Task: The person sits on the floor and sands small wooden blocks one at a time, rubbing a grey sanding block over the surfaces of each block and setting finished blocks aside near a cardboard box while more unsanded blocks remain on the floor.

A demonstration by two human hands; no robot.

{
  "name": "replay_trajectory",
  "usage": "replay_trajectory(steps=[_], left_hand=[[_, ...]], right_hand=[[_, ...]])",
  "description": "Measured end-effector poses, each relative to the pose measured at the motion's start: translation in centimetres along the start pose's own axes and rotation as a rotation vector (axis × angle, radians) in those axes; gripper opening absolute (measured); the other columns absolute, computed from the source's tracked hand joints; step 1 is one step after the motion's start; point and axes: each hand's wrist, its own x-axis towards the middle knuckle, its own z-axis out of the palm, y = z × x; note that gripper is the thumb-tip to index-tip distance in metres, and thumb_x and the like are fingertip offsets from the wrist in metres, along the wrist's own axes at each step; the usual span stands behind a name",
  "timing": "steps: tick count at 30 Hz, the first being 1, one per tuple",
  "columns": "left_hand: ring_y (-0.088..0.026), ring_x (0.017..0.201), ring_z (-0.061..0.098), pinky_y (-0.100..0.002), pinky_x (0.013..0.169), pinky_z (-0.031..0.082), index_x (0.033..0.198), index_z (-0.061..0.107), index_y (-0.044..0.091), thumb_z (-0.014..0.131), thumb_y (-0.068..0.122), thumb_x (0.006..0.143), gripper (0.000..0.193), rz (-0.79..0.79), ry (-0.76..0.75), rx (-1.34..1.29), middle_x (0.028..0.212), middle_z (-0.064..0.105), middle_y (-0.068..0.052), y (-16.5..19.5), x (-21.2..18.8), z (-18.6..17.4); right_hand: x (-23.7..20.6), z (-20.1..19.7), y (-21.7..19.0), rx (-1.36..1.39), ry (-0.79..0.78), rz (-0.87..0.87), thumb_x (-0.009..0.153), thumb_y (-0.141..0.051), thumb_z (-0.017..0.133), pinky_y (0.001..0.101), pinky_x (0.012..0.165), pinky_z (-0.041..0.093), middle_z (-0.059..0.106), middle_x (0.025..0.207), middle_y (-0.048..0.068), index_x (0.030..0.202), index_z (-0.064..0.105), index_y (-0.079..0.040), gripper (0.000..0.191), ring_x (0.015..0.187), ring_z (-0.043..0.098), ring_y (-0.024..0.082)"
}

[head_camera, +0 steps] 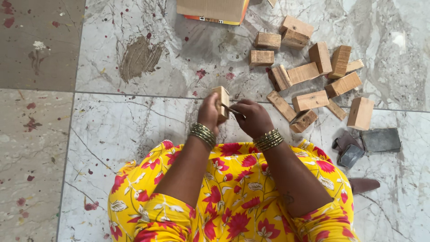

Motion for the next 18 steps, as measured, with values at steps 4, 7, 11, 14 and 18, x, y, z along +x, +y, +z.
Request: replay_trajectory(steps=[4,7,11,14,18], left_hand=[[-0.019,0.076,0.071,-0.032,0.054,0.060,0.126,0.061,0.011,0.052,0.044,0.098,0.044,0.097,-0.094,-0.112,0.099,0.071,-0.007,1.4,-0.8,-0.4],[-0.020,0.078,0.071,-0.032,0.057,0.062,0.128,0.058,0.013,0.059,0.037,0.097,0.039,0.090,-0.123,-0.088,0.098,0.069,-0.006,0.6,-1.1,-0.1],[-0.017,0.080,0.071,-0.032,0.056,0.060,0.129,0.058,0.013,0.064,0.028,0.095,0.038,0.124,-0.166,-0.125,0.101,0.070,-0.006,-0.9,0.4,-0.2],[-0.023,0.084,0.072,-0.033,0.063,0.064,0.131,0.055,0.002,0.063,0.027,0.102,0.039,0.241,-0.183,-0.354,0.103,0.070,-0.013,0.0,2.2,-1.8],[-0.022,0.087,0.071,-0.036,0.063,0.061,0.133,0.050,0.011,0.059,0.029,0.100,0.039,0.194,0.041,-0.242,0.107,0.067,-0.011,0.5,2.4,-2.1]], right_hand=[[0.3,0.2,1.5,0.021,0.034,0.142,0.092,-0.011,0.071,0.0379,0.078,0.061,0.075,0.108,0.013,0.112,0.079,-0.015,0.021,0.089,0.076,0.029],[-0.2,0.9,1.3,0.129,0.236,0.031,0.100,-0.005,0.060,0.0359,0.090,0.058,0.074,0.118,0.015,0.137,0.065,-0.008,0.038,0.105,0.073,0.028],[-2.1,3.0,-0.3,0.618,0.055,0.174,0.105,-0.006,0.051,0.0289,0.099,0.049,0.069,0.125,0.011,0.152,0.046,-0.002,0.047,0.114,0.062,0.014],[-3.1,3.4,-0.2,0.782,-0.103,0.131,0.106,-0.004,0.049,0.0287,0.107,0.045,0.066,0.136,0.013,0.150,0.047,0.003,0.044,0.125,0.057,0.013],[-2.4,2.4,1.3,0.806,0.054,0.095,0.109,-0.003,0.049,0.0317,0.114,0.048,0.069,0.138,0.015,0.145,0.057,0.003,0.038,0.130,0.063,0.018]])
